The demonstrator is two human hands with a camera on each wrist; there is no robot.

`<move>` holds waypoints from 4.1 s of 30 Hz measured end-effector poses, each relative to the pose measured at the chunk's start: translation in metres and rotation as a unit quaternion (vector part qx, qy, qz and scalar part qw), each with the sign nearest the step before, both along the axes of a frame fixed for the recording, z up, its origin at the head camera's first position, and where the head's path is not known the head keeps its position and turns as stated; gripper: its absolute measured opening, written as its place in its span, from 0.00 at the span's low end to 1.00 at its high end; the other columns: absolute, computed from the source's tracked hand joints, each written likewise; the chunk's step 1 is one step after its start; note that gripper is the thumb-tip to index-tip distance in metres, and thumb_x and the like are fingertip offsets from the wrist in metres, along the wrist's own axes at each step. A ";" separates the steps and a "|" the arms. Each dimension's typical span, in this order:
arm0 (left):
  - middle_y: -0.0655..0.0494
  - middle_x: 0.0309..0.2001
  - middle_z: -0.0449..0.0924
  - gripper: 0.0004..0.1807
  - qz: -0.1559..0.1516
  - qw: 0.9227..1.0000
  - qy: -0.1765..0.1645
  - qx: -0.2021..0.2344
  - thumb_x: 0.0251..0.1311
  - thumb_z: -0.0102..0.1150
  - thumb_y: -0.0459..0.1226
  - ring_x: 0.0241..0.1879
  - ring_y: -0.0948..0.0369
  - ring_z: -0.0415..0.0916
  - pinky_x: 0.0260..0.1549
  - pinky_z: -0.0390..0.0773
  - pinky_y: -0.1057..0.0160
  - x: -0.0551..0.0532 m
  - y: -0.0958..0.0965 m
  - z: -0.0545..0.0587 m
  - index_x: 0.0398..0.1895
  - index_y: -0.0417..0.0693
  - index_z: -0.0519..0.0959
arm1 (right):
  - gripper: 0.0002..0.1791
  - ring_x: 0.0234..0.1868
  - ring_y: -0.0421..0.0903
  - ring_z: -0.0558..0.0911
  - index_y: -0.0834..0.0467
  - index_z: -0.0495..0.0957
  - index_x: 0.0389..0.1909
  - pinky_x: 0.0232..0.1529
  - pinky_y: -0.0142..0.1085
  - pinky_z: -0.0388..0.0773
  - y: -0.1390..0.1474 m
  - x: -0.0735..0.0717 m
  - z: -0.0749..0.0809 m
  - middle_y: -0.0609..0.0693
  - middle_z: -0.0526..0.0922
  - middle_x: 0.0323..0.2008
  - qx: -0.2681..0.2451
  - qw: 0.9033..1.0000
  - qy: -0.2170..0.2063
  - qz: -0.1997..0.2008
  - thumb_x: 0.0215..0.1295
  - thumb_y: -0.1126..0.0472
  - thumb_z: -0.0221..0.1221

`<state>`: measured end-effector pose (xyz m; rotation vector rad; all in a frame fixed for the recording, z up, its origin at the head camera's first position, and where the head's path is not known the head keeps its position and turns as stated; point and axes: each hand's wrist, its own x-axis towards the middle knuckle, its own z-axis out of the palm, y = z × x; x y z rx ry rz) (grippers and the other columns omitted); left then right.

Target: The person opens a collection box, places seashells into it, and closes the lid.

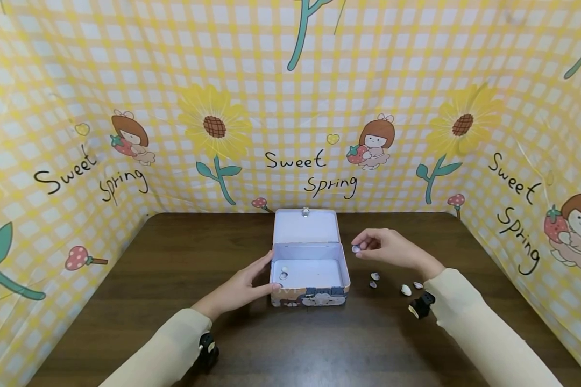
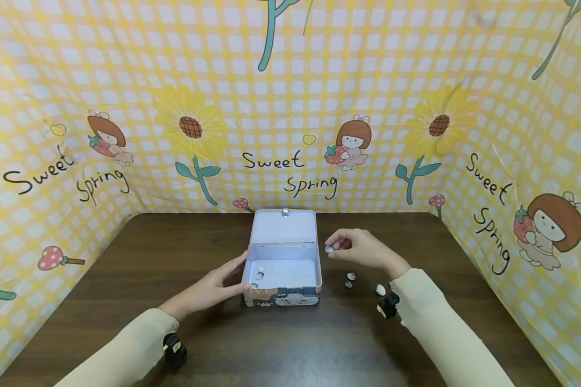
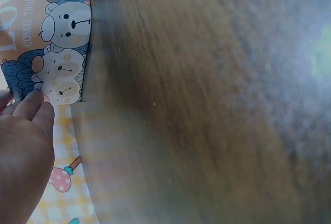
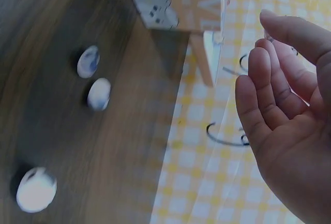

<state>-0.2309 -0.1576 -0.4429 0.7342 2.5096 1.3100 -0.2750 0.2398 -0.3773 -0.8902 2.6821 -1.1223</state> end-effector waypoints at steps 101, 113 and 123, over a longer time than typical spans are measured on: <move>0.51 0.80 0.43 0.47 0.005 1.000 -0.003 0.016 0.67 0.64 0.50 0.76 0.49 0.49 0.68 0.57 0.40 -0.001 0.001 -0.003 0.82 0.54 0.48 | 0.11 0.38 0.41 0.80 0.57 0.83 0.48 0.39 0.35 0.80 -0.103 -0.006 -0.020 0.42 0.82 0.36 0.026 0.996 -0.009 0.082 0.66 0.63 0.66; 0.53 0.80 0.44 0.47 0.002 1.000 -0.002 0.020 0.66 0.65 0.49 0.76 0.50 0.50 0.68 0.57 0.41 -0.001 0.001 -0.002 0.81 0.55 0.49 | 0.10 0.38 0.40 0.80 0.55 0.83 0.48 0.41 0.36 0.80 -0.078 0.003 -0.009 0.42 0.82 0.36 0.018 0.996 0.018 0.089 0.67 0.63 0.65; 0.54 0.80 0.43 0.48 0.004 1.000 0.001 0.011 0.66 0.64 0.52 0.76 0.51 0.49 0.68 0.57 0.41 -0.001 0.000 -0.003 0.82 0.56 0.48 | 0.11 0.37 0.42 0.79 0.57 0.83 0.48 0.41 0.36 0.80 -0.049 0.002 -0.014 0.43 0.81 0.36 0.007 0.999 0.011 0.053 0.66 0.62 0.66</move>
